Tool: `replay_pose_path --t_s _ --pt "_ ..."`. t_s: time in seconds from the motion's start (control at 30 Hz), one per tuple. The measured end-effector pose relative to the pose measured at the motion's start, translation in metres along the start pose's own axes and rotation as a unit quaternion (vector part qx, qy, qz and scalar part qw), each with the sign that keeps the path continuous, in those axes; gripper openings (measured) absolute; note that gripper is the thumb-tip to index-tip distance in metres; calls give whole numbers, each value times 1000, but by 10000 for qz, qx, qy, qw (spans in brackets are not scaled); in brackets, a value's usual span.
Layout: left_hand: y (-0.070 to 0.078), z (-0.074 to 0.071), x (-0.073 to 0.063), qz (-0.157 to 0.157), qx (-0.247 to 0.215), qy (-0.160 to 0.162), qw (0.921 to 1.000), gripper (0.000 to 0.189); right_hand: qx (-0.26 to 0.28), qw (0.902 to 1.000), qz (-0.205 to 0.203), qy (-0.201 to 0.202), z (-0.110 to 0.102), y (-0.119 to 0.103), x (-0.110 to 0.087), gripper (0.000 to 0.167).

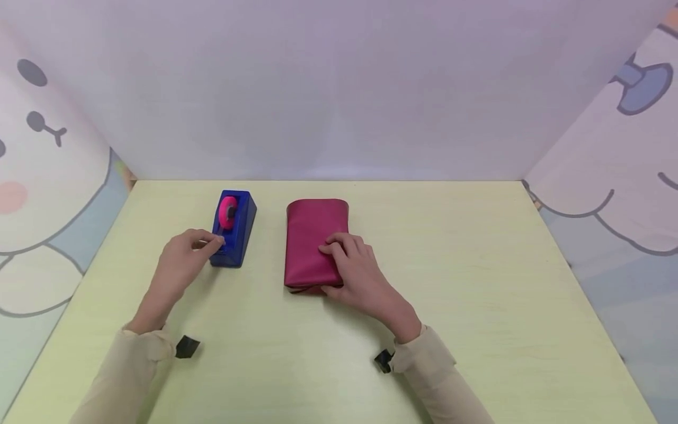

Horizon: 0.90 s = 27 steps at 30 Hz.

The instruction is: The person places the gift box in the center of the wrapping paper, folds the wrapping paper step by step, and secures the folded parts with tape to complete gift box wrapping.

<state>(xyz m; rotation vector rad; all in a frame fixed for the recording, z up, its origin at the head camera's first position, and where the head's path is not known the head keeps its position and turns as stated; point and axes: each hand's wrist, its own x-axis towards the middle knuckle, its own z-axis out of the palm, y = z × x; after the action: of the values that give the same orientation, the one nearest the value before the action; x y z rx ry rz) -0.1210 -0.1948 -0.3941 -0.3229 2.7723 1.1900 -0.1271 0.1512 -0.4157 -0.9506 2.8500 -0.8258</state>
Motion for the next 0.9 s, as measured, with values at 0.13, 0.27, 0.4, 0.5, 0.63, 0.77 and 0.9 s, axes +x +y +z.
replay_pose_path --t_s 0.13,0.27,0.4,0.5,0.63,0.77,0.9 --pt "2 -7 -2 -103 -185 29 9998 48 18 10000 -18 21 -1 1 -1 73" --pt "1 -10 -8 -224 -634 -89 9977 48 19 10000 -43 45 -1 2 -1 73" --pt "-3 -3 -18 -386 -1148 153 9925 40 47 10000 -20 4 0 3 0 73" --pt "-9 9 -23 -480 -1444 558 9868 36 58 10000 -14 0 1 2 1 73" --pt "-21 29 -26 -572 -1923 986 9747 31 99 10000 -5 1 2 1 1 73" --pt "-30 46 -26 -608 -2311 1257 9629 33 99 10000 9 -12 2 1 1 73" --pt "-32 54 -23 -614 -2539 1414 9549 32 20 10000 -27 6 2 1 0 74"
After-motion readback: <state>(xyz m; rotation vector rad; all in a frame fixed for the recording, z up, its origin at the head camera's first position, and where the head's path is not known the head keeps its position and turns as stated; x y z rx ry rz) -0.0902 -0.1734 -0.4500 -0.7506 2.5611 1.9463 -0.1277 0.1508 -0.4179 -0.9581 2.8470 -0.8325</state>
